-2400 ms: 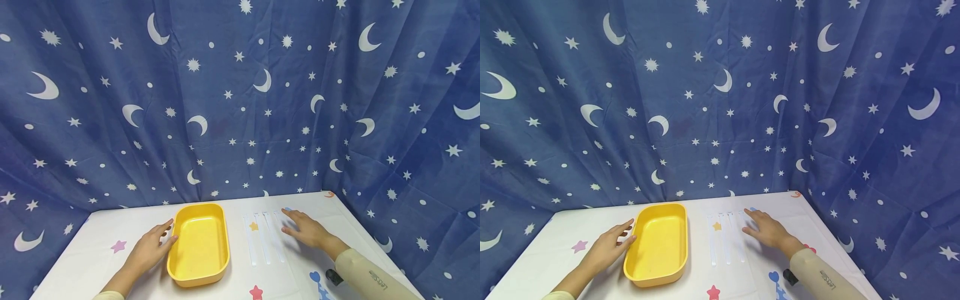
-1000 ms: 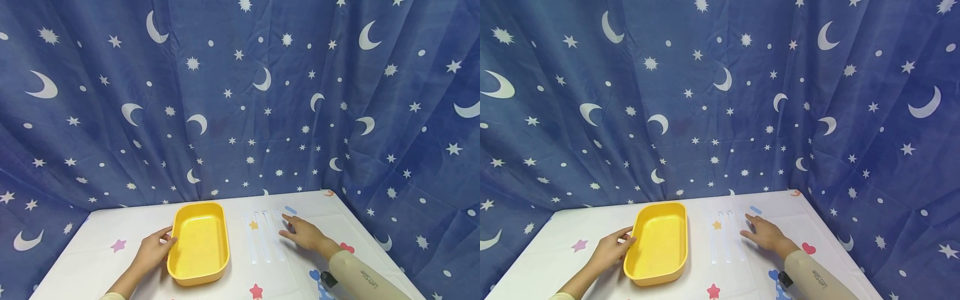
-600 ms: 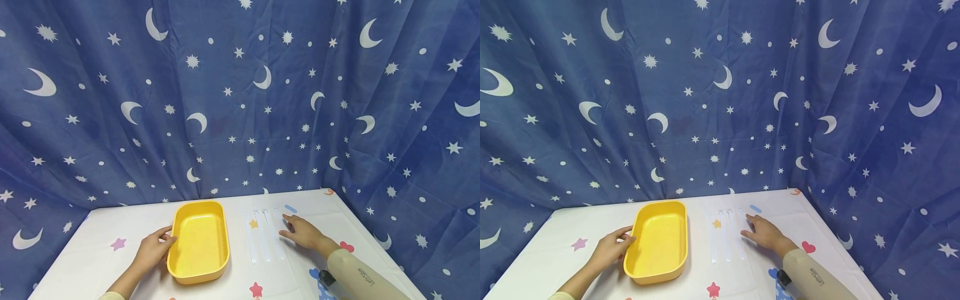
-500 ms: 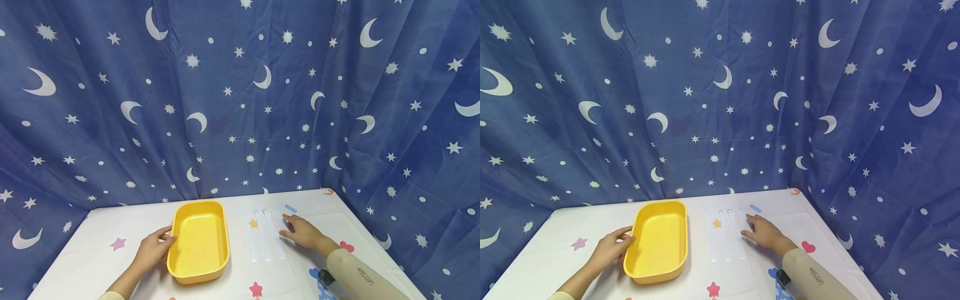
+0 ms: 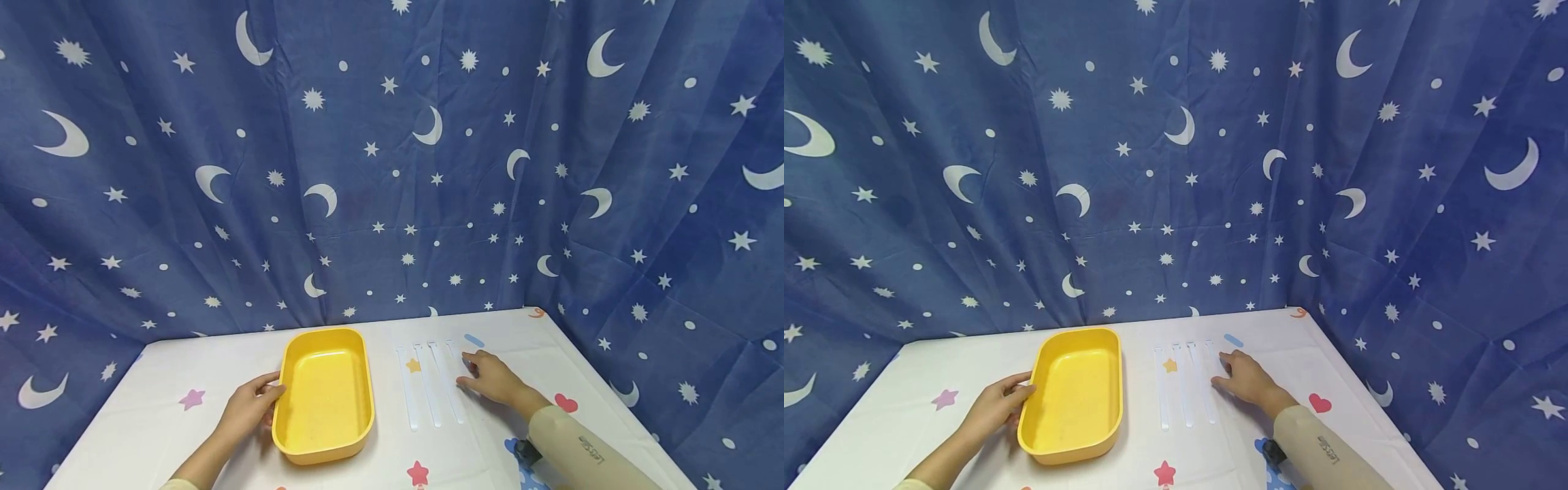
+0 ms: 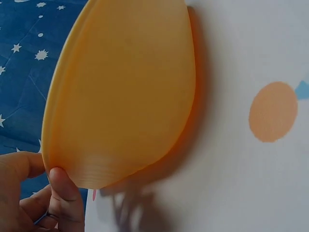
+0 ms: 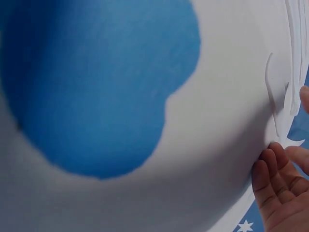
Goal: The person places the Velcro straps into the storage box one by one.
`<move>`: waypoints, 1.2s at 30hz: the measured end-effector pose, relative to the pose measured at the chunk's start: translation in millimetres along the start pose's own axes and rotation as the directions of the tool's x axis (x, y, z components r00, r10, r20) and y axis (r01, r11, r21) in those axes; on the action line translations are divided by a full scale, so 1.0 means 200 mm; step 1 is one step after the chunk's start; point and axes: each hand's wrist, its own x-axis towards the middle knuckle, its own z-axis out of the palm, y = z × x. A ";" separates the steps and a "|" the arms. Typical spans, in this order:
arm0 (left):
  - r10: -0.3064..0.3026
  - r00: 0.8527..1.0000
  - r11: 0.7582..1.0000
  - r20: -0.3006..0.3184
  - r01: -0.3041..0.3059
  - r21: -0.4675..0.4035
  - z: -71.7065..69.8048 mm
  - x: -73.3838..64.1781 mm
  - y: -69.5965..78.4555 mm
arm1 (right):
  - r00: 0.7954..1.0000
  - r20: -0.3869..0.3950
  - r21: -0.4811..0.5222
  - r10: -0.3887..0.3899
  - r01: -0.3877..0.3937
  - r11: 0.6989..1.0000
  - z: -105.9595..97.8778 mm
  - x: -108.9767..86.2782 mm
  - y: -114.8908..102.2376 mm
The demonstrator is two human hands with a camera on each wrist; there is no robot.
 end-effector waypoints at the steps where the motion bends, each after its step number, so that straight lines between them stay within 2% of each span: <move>1: -0.007 1.000 1.000 0.002 0.007 -0.013 0.00 0.00 0.00 | 1.000 0.000 0.005 0.009 -0.009 1.000 0.00 0.00 0.00; 11: -0.060 0.998 0.990 0.028 0.063 -0.123 0.00 0.00 0.00 | 0.998 -0.033 0.034 0.049 -0.047 0.998 0.02 0.01 -0.01; 18: -0.113 0.992 0.966 0.060 0.124 -0.226 0.00 0.00 0.01 | 0.991 -0.086 0.061 0.104 -0.099 0.993 0.03 0.03 -0.01; 23: -0.116 0.990 0.951 0.078 0.133 -0.279 -0.01 -0.01 0.01 | 0.983 -0.112 0.114 0.144 -0.132 0.985 0.04 0.04 -0.02; 36: -0.157 0.983 0.936 0.097 0.179 -0.302 -0.02 0.00 0.01 | 0.971 -0.130 0.239 0.201 -0.166 0.957 0.03 0.05 -0.03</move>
